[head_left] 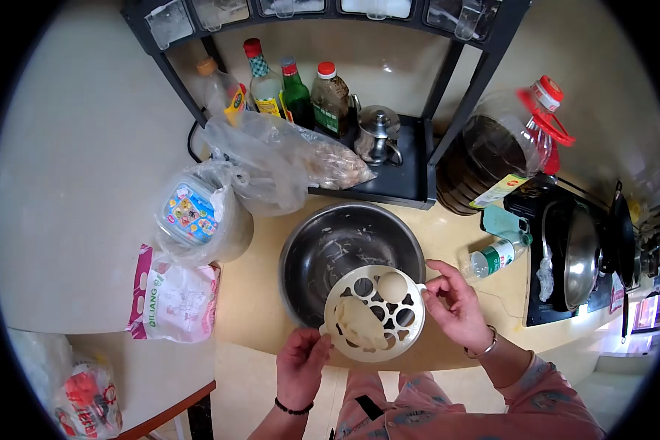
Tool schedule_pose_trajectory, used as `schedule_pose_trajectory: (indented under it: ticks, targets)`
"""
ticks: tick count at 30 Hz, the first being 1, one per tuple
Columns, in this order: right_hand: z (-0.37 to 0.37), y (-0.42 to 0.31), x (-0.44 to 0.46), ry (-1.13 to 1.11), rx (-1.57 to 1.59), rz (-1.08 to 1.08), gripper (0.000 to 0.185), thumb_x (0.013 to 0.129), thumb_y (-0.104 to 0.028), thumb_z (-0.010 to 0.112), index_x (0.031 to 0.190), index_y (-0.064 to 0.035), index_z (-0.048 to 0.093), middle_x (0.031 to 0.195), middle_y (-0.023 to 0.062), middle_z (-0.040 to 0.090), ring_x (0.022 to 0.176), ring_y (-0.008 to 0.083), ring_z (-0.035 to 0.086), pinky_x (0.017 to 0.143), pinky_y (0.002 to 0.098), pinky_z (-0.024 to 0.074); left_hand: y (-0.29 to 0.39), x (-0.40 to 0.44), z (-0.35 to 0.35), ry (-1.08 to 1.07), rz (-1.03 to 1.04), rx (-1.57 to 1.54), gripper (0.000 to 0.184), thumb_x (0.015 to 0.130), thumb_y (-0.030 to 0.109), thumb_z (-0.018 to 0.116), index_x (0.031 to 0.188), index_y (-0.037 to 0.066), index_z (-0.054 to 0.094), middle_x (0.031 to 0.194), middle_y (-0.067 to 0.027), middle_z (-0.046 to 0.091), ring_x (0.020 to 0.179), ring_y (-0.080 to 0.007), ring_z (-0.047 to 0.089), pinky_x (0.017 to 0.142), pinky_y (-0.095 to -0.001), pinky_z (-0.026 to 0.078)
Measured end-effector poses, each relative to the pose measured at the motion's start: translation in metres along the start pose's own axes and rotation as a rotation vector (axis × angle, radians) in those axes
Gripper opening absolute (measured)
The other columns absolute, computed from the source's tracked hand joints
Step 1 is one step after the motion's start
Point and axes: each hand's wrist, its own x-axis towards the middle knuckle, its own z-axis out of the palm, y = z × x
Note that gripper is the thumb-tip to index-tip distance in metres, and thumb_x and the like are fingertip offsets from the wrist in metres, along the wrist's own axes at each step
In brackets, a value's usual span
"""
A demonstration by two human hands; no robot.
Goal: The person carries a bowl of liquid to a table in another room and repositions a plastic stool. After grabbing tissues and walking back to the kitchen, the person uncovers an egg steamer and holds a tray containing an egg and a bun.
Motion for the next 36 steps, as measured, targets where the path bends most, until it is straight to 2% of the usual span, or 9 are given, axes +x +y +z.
schedule_pose_trajectory:
  ticks: [5,7,12,18,21,23,28,30,36]
  targets:
    - [0.001,-0.008,-0.003,0.000,-0.040,0.001,0.045,0.080,0.003,0.053,0.122,-0.0015,0.038,0.071,0.0004,0.051,0.066,0.0056,0.048,0.065,0.0193,0.0417,0.003,-0.003,-0.002,0.005,-0.050,-0.056,0.004,0.085,0.005,0.055,0.086,0.003,0.052,0.070,-0.0040,0.057,0.053,-0.0064,0.045,0.046,-0.0184,0.033]
    - [0.001,-0.012,-0.003,0.007,-0.043,-0.008,0.045,0.080,0.003,0.053,0.122,-0.0015,0.038,0.072,0.0006,0.052,0.067,0.0054,0.049,0.065,0.0190,0.0416,0.004,-0.006,-0.004,-0.016,-0.064,-0.087,0.007,0.085,0.008,0.057,0.089,0.004,0.053,0.074,-0.0012,0.059,0.060,-0.0042,0.049,0.052,-0.0169,0.038]
    - [0.001,-0.016,-0.001,0.015,-0.029,0.000,0.044,0.081,0.002,0.053,0.122,-0.0016,0.039,0.075,0.0012,0.055,0.070,0.0051,0.051,0.065,0.0182,0.0416,0.012,-0.009,-0.001,0.010,-0.041,-0.073,0.007,0.085,0.007,0.056,0.090,0.002,0.053,0.072,-0.0024,0.058,0.057,-0.0055,0.047,0.050,-0.0176,0.036]
    - [-0.005,-0.009,-0.012,0.033,0.100,0.050,0.027,0.084,0.003,0.052,0.111,-0.0024,0.049,0.079,-0.0019,0.056,0.071,0.0030,0.050,0.064,0.0165,0.0404,0.008,-0.006,0.002,-0.036,-0.051,-0.068,0.008,0.085,0.007,0.055,0.090,0.002,0.054,0.072,-0.0032,0.058,0.058,-0.0075,0.049,0.052,-0.0189,0.037]
    - [-0.013,-0.006,-0.024,0.077,0.135,0.094,0.021,0.085,0.000,0.052,0.105,-0.0014,0.053,0.081,-0.0013,0.057,0.071,0.0036,0.051,0.064,0.0181,0.0426,0.007,-0.006,0.011,-0.064,-0.048,-0.033,0.008,0.085,0.009,0.055,0.090,0.003,0.054,0.073,-0.0019,0.058,0.061,-0.0065,0.050,0.054,-0.0186,0.039]
    - [-0.019,-0.007,-0.033,0.085,0.168,0.207,0.018,0.086,-0.003,0.053,0.104,-0.0017,0.054,0.082,-0.0011,0.058,0.071,0.0033,0.050,0.064,0.0180,0.0424,0.005,-0.006,0.017,-0.083,-0.057,-0.016,0.009,0.086,0.010,0.055,0.090,0.003,0.054,0.074,-0.0008,0.058,0.063,-0.0053,0.050,0.054,-0.0182,0.039]
    - [-0.035,0.002,-0.053,0.184,0.253,0.158,0.017,0.085,-0.005,0.054,0.102,0.0004,0.055,0.081,-0.0002,0.058,0.066,0.0051,0.050,0.061,0.0192,0.0426,-0.004,-0.007,0.027,-0.173,-0.083,0.007,0.009,0.085,0.011,0.057,0.090,0.003,0.055,0.074,-0.0012,0.058,0.064,-0.0064,0.052,0.055,-0.0189,0.041]
    - [-0.043,0.000,-0.062,0.178,0.288,0.302,0.015,0.085,-0.005,0.055,0.098,0.0030,0.056,0.077,0.0011,0.059,0.064,0.0067,0.051,0.061,0.0202,0.0431,-0.010,-0.009,0.032,-0.175,-0.109,0.009,0.009,0.084,0.010,0.057,0.091,0.003,0.055,0.075,-0.0019,0.059,0.064,-0.0073,0.053,0.055,-0.0193,0.041]
    - [-0.061,0.013,-0.080,0.218,0.318,0.366,0.014,0.084,-0.006,0.056,0.094,0.0045,0.057,0.075,0.0026,0.058,0.063,0.0076,0.051,0.060,0.0208,0.0436,-0.020,-0.015,0.051,-0.212,-0.115,0.042,0.013,0.084,0.013,0.059,0.091,0.003,0.057,0.076,-0.0006,0.059,0.065,-0.0055,0.053,0.055,-0.0187,0.041]
